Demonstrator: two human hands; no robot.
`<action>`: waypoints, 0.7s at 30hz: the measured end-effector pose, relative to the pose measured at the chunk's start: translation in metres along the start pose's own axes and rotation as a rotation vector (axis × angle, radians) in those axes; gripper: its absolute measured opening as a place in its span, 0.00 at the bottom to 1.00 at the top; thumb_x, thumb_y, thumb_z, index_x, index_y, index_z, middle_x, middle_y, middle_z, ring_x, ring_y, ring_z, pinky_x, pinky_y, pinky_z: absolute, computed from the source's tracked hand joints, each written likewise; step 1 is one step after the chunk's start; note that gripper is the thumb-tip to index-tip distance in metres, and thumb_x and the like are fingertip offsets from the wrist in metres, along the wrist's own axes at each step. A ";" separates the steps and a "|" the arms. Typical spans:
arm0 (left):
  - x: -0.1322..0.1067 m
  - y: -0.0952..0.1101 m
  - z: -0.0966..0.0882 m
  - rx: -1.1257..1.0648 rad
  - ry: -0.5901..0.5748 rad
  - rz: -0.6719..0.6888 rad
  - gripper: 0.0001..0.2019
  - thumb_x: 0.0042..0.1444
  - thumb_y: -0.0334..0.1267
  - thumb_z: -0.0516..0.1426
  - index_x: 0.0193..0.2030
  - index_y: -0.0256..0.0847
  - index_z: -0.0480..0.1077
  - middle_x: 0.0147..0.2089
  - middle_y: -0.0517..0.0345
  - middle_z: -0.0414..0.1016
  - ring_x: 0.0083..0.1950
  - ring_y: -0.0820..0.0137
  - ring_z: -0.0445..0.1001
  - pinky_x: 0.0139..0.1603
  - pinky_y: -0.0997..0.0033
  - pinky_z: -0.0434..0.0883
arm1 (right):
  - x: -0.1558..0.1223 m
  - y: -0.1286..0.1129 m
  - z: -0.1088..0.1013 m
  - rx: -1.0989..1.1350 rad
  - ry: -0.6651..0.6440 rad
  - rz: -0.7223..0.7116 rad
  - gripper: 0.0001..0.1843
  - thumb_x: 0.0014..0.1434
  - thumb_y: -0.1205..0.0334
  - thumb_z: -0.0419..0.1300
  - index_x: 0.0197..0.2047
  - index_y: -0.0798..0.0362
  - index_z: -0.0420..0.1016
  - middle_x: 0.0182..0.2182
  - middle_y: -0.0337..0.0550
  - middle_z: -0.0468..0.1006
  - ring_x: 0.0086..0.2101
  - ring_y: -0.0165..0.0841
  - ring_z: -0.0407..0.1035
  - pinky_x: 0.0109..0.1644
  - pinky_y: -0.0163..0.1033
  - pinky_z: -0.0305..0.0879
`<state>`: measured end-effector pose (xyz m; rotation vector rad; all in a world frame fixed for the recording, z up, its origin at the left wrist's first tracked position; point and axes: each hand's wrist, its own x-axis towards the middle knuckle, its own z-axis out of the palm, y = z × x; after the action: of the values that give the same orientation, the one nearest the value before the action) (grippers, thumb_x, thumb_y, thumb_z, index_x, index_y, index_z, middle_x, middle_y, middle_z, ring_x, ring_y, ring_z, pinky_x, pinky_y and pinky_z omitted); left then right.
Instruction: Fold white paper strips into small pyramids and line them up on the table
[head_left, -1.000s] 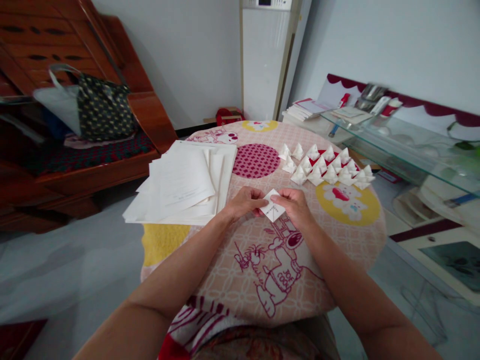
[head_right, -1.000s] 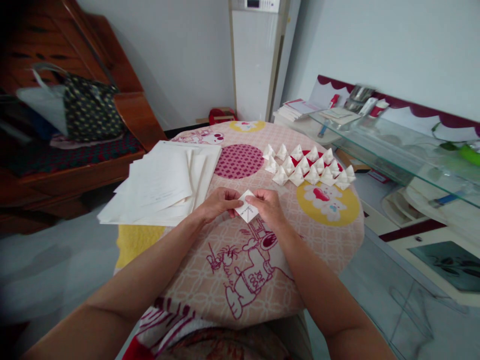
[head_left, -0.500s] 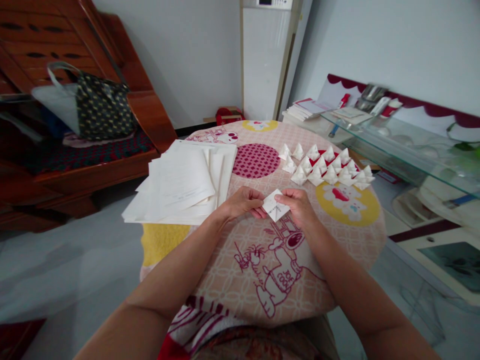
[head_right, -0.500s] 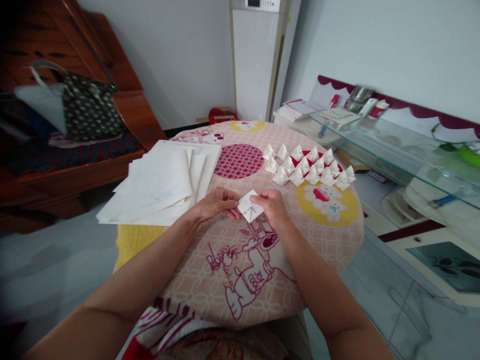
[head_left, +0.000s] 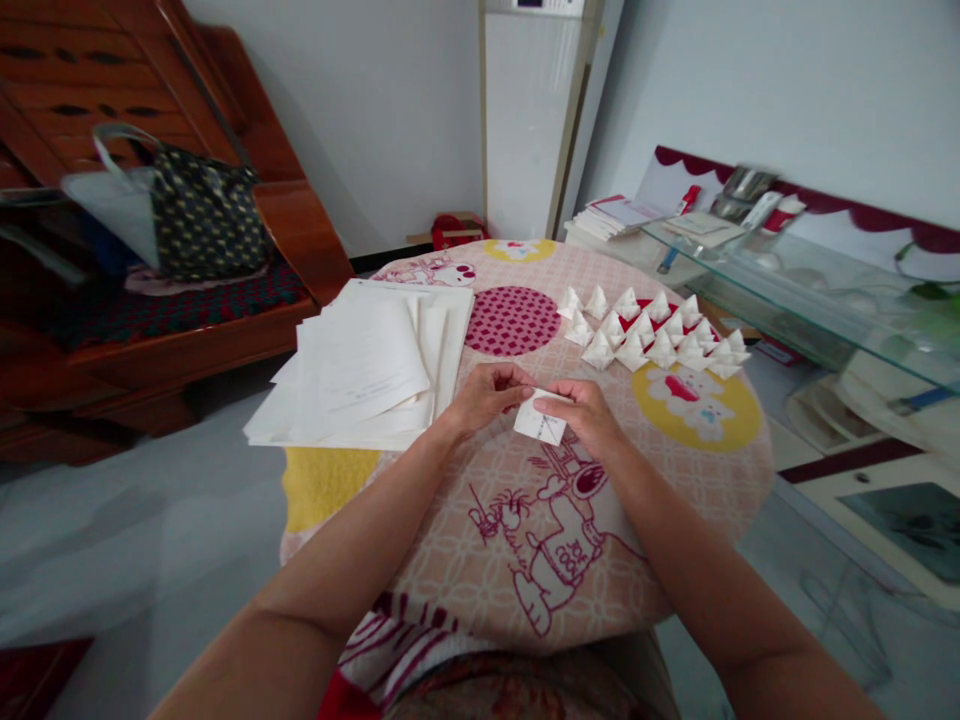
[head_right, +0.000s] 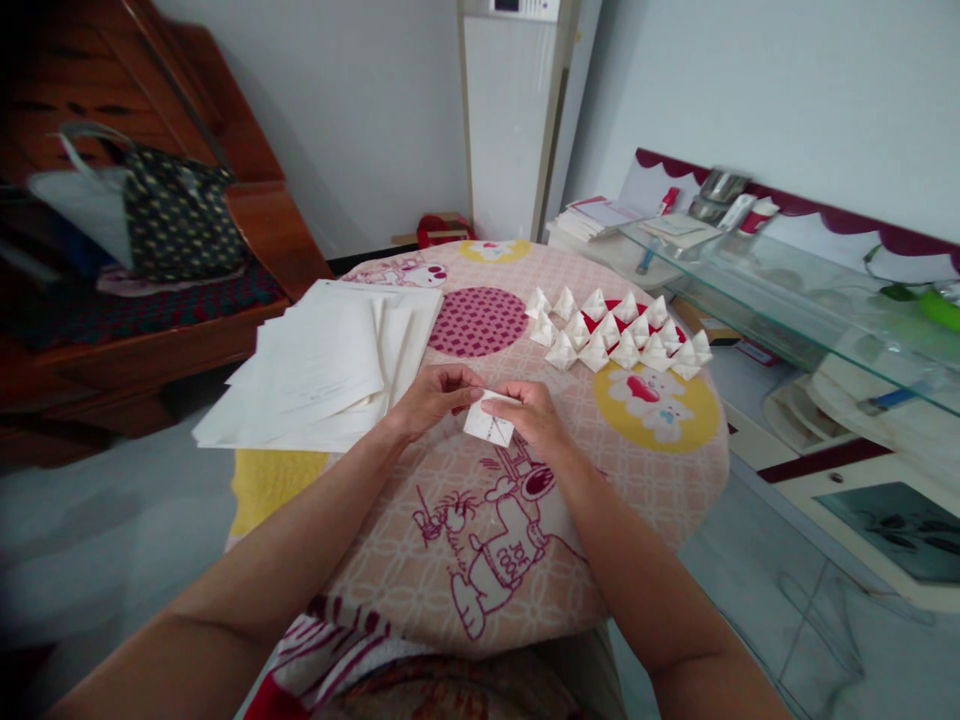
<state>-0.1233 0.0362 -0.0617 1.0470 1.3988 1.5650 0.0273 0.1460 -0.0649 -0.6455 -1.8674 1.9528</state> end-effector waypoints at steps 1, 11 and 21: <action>0.000 0.001 -0.001 -0.018 0.038 0.007 0.15 0.49 0.44 0.70 0.32 0.33 0.74 0.23 0.63 0.70 0.22 0.80 0.65 0.23 0.79 0.62 | 0.001 0.000 -0.001 0.027 0.012 -0.005 0.16 0.43 0.54 0.73 0.31 0.56 0.81 0.26 0.40 0.80 0.24 0.30 0.70 0.26 0.33 0.63; 0.000 -0.003 -0.004 0.019 0.089 -0.128 0.13 0.51 0.41 0.68 0.33 0.35 0.71 0.27 0.56 0.78 0.27 0.73 0.76 0.32 0.74 0.73 | 0.009 0.008 -0.008 -0.008 0.239 -0.098 0.14 0.42 0.54 0.71 0.29 0.54 0.80 0.24 0.42 0.79 0.24 0.34 0.69 0.28 0.38 0.65; 0.000 -0.004 -0.003 0.706 0.070 0.166 0.03 0.51 0.28 0.60 0.29 0.37 0.74 0.30 0.59 0.75 0.32 0.72 0.70 0.37 0.74 0.66 | -0.002 0.004 -0.013 -0.816 0.171 -0.617 0.13 0.61 0.60 0.59 0.24 0.52 0.71 0.24 0.42 0.71 0.29 0.34 0.64 0.35 0.38 0.57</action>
<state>-0.1263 0.0356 -0.0663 1.5557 2.0272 1.2358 0.0364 0.1554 -0.0686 -0.3421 -2.3495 0.7095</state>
